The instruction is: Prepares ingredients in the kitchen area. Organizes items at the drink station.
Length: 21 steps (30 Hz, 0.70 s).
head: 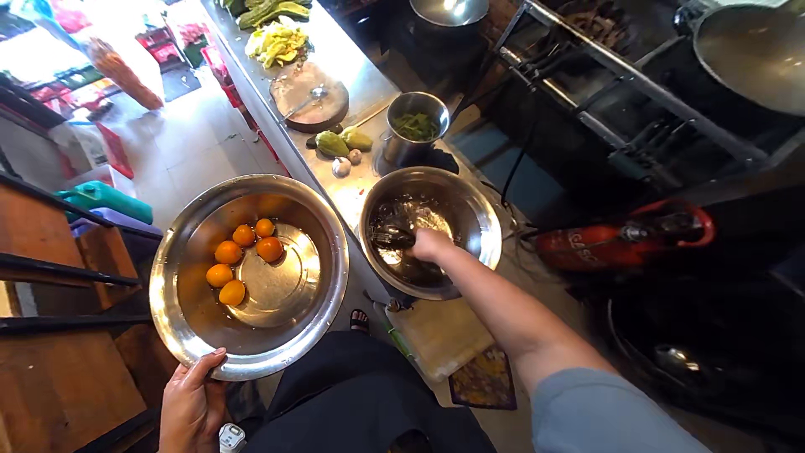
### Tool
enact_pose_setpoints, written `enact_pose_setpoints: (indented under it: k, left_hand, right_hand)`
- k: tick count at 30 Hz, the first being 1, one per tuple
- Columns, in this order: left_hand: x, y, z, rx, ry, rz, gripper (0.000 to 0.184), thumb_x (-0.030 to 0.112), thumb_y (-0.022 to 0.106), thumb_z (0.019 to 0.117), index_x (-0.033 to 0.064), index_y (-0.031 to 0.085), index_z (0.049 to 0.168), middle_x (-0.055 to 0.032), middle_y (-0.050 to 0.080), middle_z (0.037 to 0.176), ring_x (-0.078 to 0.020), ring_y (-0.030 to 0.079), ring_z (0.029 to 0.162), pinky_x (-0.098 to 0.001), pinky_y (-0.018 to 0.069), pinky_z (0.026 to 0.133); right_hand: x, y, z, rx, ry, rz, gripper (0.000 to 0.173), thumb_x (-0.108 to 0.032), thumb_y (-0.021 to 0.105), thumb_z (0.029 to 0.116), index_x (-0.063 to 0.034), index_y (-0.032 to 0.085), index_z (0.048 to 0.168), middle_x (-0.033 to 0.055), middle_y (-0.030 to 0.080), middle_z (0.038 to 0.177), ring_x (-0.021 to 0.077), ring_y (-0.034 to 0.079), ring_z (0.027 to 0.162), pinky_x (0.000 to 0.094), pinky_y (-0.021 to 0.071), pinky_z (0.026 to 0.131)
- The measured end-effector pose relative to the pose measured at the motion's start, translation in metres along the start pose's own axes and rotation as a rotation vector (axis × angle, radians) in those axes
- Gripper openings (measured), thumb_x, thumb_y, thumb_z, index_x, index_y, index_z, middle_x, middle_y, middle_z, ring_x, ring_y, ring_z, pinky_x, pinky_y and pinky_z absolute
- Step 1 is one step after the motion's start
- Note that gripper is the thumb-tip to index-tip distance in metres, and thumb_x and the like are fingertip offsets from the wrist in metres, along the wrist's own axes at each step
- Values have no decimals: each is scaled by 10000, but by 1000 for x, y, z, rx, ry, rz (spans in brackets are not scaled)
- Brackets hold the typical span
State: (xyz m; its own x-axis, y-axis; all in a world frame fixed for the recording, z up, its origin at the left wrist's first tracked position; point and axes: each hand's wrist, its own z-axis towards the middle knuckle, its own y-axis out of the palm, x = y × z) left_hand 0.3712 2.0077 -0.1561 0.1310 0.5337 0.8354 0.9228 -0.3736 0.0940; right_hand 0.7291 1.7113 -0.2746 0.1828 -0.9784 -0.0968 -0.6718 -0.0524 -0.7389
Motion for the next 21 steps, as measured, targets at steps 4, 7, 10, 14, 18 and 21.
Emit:
enact_pose_setpoints:
  k: [4, 7, 10, 14, 18, 21]
  left_hand:
    - [-1, 2, 1, -4, -1, 3, 182, -84, 539, 911, 19, 563, 1059, -68, 721, 804, -148, 729, 656, -318, 635, 565]
    - [1, 4, 4, -6, -10, 8, 184, -86, 545, 914, 19, 563, 1064, -71, 722, 803, -147, 730, 655, -314, 635, 566]
    - [1, 7, 6, 1, -13, 8, 190, -89, 546, 907, 17, 564, 1063, -78, 721, 806, -158, 731, 658, -322, 637, 568]
    - [0, 10, 12, -13, -8, 12, 190, -81, 564, 899, 19, 571, 1060, -81, 718, 814, -158, 729, 668, -323, 634, 571]
    - [4, 16, 14, -30, -7, 16, 194, -89, 557, 899, 19, 568, 1060, -78, 718, 811, -156, 729, 662, -327, 636, 572]
    - [6, 20, 14, -40, -8, 24, 188, -85, 553, 909, 14, 567, 1068, -83, 718, 811, -164, 730, 657, -335, 639, 574]
  right_hand:
    - [11, 18, 11, -37, -30, 276, 423, -265, 735, 889, -43, 655, 1240, 256, 687, 1130, 442, 654, 1093, 688, 493, 905]
    - [19, 22, 1, 62, -125, 572, 373, -196, 747, 913, -13, 644, 1221, 228, 692, 1105, 372, 666, 1061, 615, 509, 936]
    - [14, 16, -22, 186, -198, 821, 470, -146, 774, 916, -6, 591, 1325, 214, 682, 1181, 317, 673, 1083, 542, 532, 972]
    - [11, -5, -47, 361, -282, 911, 531, -178, 779, 929, -4, 548, 1374, 221, 670, 1195, 314, 671, 1081, 534, 538, 973]
    - [14, -30, -66, 561, -389, 998, 513, -188, 820, 880, 0, 595, 1302, 167, 693, 1135, 228, 688, 1015, 461, 568, 934]
    - [12, -53, -85, 696, -443, 1119, 454, -134, 831, 843, -9, 622, 1227, 94, 712, 1074, 135, 700, 987, 367, 597, 909]
